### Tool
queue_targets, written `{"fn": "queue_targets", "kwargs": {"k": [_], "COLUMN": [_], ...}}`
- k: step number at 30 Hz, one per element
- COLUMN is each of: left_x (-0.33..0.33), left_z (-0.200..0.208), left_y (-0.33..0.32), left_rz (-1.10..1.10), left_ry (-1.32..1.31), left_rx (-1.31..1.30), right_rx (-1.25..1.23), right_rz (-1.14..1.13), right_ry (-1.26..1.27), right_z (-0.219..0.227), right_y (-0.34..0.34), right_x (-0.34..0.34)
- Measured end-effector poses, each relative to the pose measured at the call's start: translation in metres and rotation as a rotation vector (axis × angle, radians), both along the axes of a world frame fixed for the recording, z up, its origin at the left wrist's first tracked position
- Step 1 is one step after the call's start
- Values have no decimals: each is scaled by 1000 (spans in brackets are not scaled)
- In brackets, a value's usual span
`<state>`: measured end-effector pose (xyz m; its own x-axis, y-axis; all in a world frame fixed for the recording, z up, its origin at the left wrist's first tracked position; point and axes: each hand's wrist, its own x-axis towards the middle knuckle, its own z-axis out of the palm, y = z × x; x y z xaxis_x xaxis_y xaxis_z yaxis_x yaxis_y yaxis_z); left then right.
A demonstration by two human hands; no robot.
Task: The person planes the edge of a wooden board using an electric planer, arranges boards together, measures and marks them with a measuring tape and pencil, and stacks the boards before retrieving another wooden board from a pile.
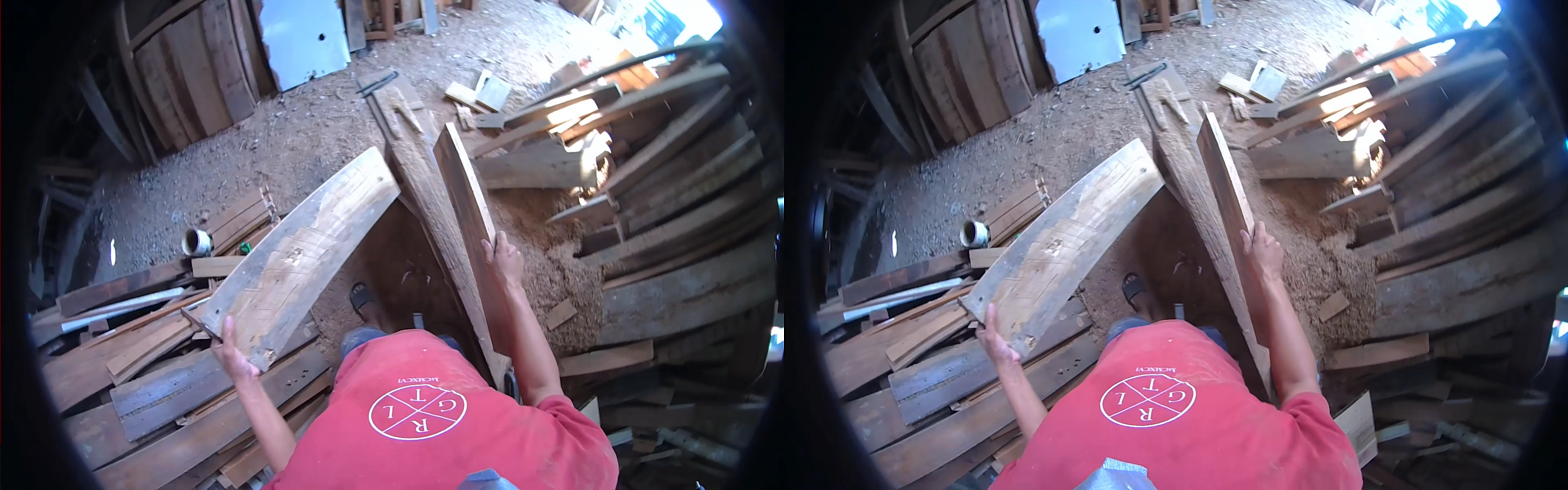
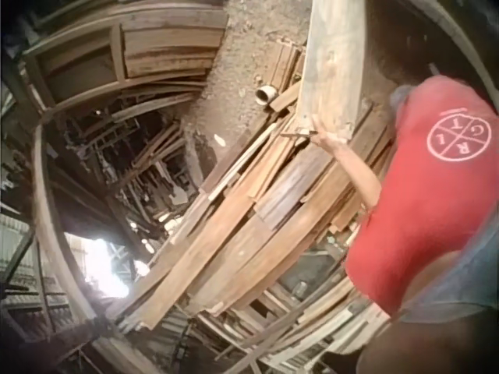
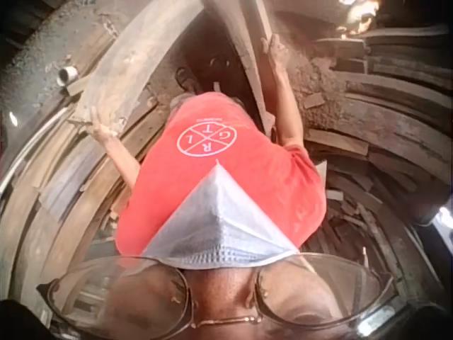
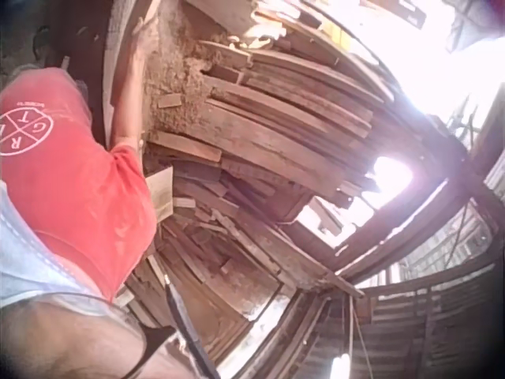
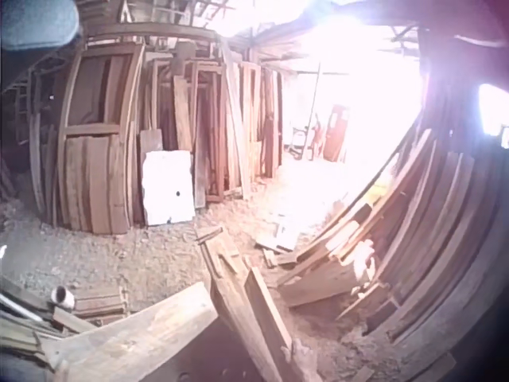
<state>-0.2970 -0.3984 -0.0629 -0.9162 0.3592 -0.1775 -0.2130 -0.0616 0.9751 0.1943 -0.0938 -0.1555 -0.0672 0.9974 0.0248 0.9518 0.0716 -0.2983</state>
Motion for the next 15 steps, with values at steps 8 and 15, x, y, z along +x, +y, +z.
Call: {"fn": "queue_targets", "kwargs": {"k": [8, 15], "left_x": [-43, -96], "left_z": [31, -34], "left_y": [43, 25], "left_rz": [-221, -114], "left_ry": [597, 595], "left_rx": [-486, -805], "right_rx": [31, 87], "right_rz": [68, 6], "right_ry": [-115, -276], "right_z": [-65, -72], "right_y": [163, 219], "right_x": [-102, -142]}}
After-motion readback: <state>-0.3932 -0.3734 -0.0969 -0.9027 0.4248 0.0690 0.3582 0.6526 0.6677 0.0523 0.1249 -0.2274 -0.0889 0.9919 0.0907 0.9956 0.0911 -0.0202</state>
